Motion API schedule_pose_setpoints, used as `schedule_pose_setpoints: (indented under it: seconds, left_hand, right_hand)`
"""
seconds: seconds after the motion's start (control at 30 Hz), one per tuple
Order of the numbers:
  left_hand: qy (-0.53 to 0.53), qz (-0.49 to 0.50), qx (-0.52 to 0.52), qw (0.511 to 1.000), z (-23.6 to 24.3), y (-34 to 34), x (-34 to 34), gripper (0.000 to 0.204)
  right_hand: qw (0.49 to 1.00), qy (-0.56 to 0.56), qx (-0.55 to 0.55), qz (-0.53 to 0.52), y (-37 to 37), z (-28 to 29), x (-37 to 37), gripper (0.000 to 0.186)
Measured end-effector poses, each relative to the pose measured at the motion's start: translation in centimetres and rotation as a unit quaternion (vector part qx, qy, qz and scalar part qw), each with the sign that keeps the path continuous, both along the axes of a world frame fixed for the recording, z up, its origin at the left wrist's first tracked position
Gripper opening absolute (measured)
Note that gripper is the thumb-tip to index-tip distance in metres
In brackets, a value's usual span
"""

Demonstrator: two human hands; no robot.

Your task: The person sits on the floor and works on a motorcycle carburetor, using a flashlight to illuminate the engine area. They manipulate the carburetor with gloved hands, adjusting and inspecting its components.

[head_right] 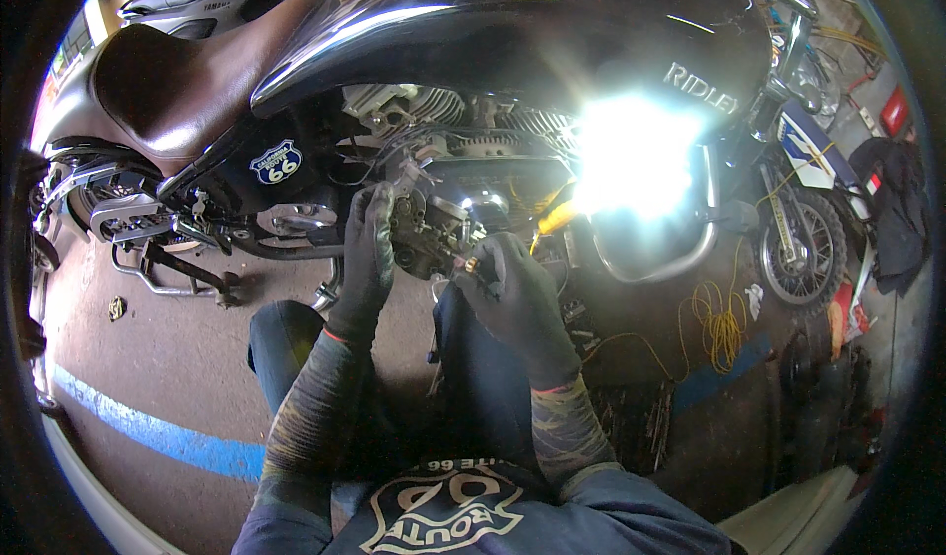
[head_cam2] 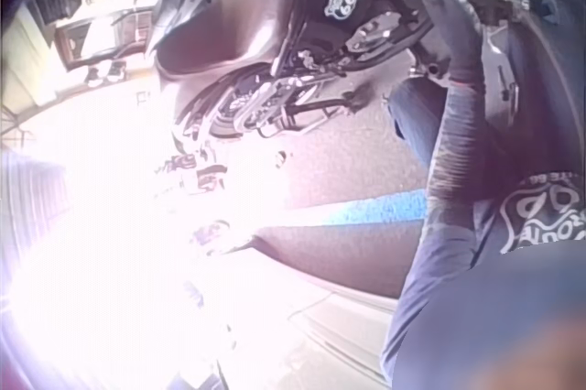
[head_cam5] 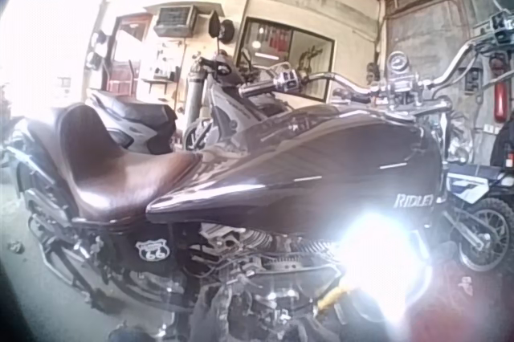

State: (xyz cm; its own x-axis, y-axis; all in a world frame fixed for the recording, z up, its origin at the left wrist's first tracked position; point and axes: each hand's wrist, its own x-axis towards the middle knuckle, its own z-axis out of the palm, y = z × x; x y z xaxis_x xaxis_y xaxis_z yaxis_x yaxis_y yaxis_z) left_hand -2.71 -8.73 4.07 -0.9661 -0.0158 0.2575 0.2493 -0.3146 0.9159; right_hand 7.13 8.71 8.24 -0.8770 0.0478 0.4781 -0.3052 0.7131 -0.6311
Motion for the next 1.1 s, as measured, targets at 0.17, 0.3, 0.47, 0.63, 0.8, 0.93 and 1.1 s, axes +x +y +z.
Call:
schedule_pose_setpoints:
  seconds: [0.17, 0.3, 0.47, 0.63, 0.8, 0.93, 1.1]
  left_hand:
    - [-0.019, -0.004, 0.024, 1.000, -0.2, 0.1, -0.1, 0.029]
    - [-0.015, -0.008, 0.029, 0.999, -0.1, 0.1, -0.1, 0.029]
    - [-0.052, -0.013, 0.025, 0.998, 0.2, 0.0, 0.1, 0.029]
    - [-0.035, -0.009, 0.024, 0.999, 0.4, 0.0, 0.1, 0.028]
    - [-0.031, -0.004, 0.034, 0.999, 0.5, 0.2, 0.1, 0.027]
    - [-0.017, -0.007, 0.026, 0.999, 0.4, 0.2, 0.2, 0.026]
    - [-0.001, -0.007, 0.024, 1.000, 0.3, 0.0, 0.3, 0.026]
  right_hand:
    - [0.995, -0.095, -0.009, -0.012, 0.2, -0.9, -0.4, 0.022]
    - [0.983, -0.163, -0.082, -0.027, 0.0, -1.3, -0.7, 0.021]
    - [0.998, -0.065, -0.017, -0.002, 0.0, 0.0, 0.2, 0.018]
    - [1.000, 0.009, -0.008, 0.016, 0.0, 0.2, -0.1, 0.025]
    - [0.998, -0.030, 0.060, 0.001, 0.3, -0.5, -0.5, 0.015]
    - [0.981, -0.167, -0.100, -0.011, 0.1, -0.9, -0.4, 0.018]
    - [0.990, -0.131, -0.045, -0.024, 0.4, -0.4, 0.0, 0.020]
